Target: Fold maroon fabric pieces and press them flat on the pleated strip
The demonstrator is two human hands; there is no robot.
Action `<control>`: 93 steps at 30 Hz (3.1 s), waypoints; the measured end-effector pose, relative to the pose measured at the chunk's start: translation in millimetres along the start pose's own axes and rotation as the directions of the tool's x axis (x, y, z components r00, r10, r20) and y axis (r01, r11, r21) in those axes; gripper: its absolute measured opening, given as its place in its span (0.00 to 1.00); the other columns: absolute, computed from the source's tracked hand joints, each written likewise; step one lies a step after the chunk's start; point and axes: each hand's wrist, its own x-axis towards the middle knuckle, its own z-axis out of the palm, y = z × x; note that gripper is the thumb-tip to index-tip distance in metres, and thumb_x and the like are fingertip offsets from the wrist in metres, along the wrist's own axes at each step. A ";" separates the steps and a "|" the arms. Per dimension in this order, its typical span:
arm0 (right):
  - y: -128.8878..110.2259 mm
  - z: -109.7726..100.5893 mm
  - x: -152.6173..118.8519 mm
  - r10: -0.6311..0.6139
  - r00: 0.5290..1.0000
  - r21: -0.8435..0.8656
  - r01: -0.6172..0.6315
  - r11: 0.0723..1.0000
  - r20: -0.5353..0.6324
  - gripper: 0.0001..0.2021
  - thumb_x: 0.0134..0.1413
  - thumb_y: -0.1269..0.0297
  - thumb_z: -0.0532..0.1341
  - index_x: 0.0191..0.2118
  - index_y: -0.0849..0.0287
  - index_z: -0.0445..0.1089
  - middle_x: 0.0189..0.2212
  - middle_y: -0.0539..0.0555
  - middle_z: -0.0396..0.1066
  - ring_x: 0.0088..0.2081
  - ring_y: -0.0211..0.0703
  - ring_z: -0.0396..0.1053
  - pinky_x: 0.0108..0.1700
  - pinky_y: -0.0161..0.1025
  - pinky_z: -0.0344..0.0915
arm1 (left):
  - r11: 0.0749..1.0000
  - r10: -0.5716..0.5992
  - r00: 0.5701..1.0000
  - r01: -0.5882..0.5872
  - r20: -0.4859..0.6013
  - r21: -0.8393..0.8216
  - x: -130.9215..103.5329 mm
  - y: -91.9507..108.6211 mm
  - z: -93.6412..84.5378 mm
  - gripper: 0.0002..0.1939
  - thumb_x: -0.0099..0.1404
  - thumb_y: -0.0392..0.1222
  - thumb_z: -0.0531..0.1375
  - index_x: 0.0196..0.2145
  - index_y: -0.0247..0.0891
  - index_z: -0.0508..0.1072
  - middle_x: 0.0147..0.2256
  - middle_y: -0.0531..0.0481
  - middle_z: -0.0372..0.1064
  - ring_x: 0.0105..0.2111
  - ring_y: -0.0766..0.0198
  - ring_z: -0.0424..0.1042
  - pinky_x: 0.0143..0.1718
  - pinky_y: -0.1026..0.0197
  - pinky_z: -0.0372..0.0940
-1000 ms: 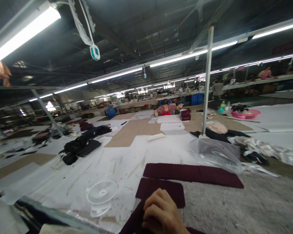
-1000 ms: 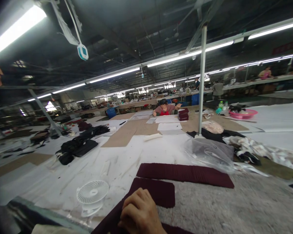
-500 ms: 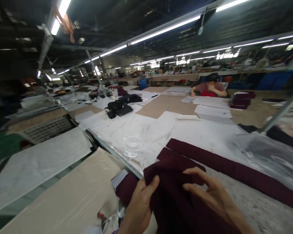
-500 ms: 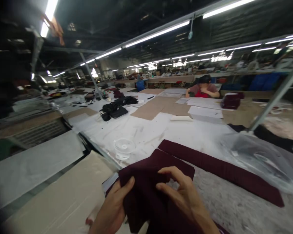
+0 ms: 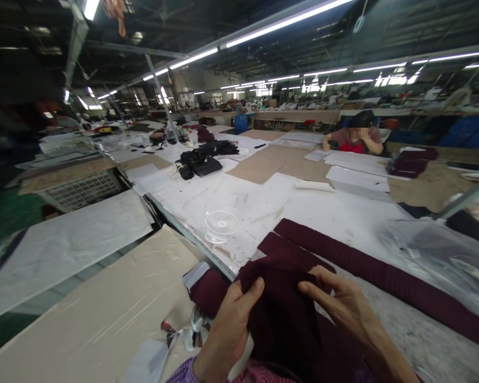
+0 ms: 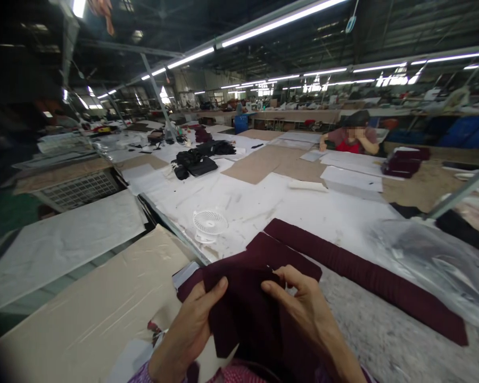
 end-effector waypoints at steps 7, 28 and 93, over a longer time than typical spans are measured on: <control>4.4 -0.6 1.0 -0.047 0.997 0.051 0.050 0.997 -0.058 0.07 0.52 0.60 0.61 0.31 0.56 0.73 0.27 0.50 0.70 0.30 0.40 0.66 0.32 0.35 0.64 | 0.998 -0.018 0.993 0.025 0.120 -0.057 2.8 -2.8 2.6 0.19 0.58 0.39 0.64 0.47 0.34 0.72 0.41 0.43 0.77 0.47 0.55 0.72 0.53 0.53 0.63; 22.0 18.7 6.2 -0.120 0.980 0.180 0.148 0.972 -0.158 0.15 0.50 0.59 0.65 0.44 0.51 0.67 0.37 0.51 0.66 0.36 0.41 0.67 0.38 0.37 0.67 | 0.990 0.061 0.996 -0.051 0.072 -0.128 7.5 4.3 0.3 0.16 0.59 0.38 0.63 0.46 0.34 0.75 0.42 0.43 0.77 0.47 0.53 0.72 0.56 0.51 0.60; 2.1 25.3 -20.9 0.209 0.949 0.370 -0.288 0.883 0.237 0.18 0.46 0.53 0.66 0.40 0.59 0.71 0.33 0.54 0.76 0.33 0.49 0.72 0.34 0.42 0.70 | 0.990 0.097 0.987 -0.083 0.124 -0.112 -3.9 -6.9 -1.4 0.18 0.60 0.42 0.62 0.48 0.35 0.72 0.45 0.43 0.75 0.51 0.54 0.69 0.56 0.52 0.60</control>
